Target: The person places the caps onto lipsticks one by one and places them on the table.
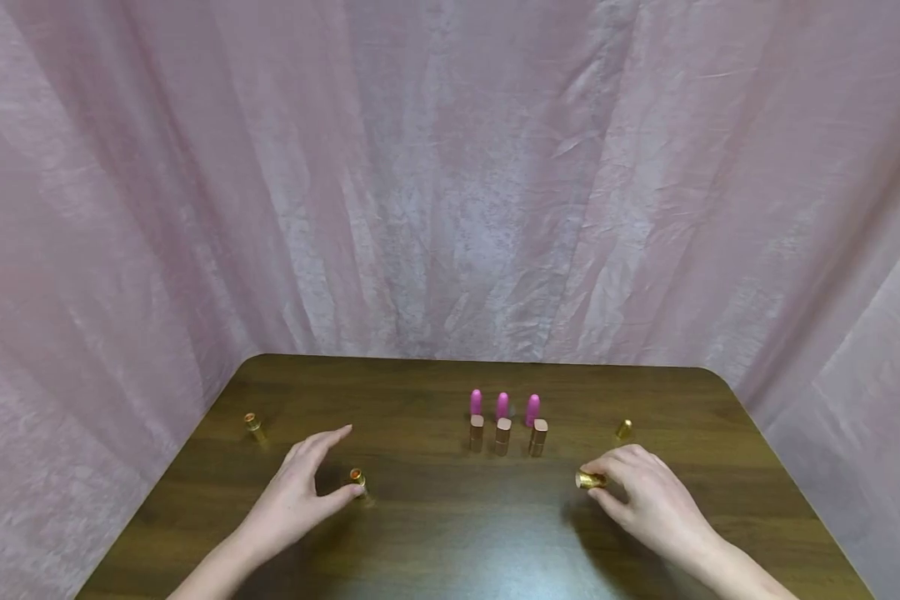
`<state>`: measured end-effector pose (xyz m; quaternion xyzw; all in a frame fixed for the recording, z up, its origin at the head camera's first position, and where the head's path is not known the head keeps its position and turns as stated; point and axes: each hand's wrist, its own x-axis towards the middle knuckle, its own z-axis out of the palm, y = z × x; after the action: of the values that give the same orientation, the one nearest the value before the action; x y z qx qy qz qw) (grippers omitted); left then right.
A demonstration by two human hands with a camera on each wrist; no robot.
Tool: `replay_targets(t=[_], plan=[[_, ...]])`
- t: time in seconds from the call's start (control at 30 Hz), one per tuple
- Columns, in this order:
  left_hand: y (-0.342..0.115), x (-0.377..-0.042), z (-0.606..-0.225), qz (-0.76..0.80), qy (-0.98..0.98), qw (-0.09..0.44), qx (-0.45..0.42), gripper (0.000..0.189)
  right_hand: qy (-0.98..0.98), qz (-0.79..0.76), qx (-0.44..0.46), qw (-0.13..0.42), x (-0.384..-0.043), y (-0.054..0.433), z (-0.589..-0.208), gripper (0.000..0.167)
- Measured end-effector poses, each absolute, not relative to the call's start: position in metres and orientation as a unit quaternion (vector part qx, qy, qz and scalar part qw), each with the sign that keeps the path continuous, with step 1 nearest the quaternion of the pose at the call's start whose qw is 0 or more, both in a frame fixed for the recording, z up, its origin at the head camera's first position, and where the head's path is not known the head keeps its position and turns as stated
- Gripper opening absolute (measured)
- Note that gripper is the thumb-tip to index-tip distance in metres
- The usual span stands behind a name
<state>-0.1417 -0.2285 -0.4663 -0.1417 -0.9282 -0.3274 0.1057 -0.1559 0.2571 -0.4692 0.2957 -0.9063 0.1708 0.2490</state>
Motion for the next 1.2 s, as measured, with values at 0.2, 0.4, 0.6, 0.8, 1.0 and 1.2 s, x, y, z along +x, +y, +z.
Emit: replay_targets(t=[0.2,0.4,0.6,0.8,1.0,1.2], plan=[[-0.244,-0.151,-0.492,-0.341,-0.936,0.055,-0.076,0.064,-0.902,0.174,0.309,0.247,-0.155,0.251,-0.475,0.036],[-0.237,-0.161,-0.509,-0.341,-0.937,0.039,-0.067,0.038,-0.899,0.177,0.315,0.248,-0.153,0.249,-0.479,0.037],[-0.23,-0.165,-0.515,-0.324,-0.942,0.054,-0.074,0.034,-0.895,0.178,0.322,0.252,-0.151,0.245,-0.481,0.036],[-0.229,-0.165,-0.515,-0.326,-0.941,0.051,-0.069,0.029,-0.895,0.178,0.323,0.249,-0.151,0.243,-0.483,0.036],[-0.224,-0.163,-0.509,-0.343,-0.934,0.064,-0.078,0.029,-0.895,0.182,0.326,0.246,-0.151,0.242,-0.482,0.036],[-0.202,-0.161,-0.485,-0.361,-0.924,0.069,-0.109,0.031,-0.891,0.191,0.326,0.251,-0.151,0.239,-0.478,0.035]])
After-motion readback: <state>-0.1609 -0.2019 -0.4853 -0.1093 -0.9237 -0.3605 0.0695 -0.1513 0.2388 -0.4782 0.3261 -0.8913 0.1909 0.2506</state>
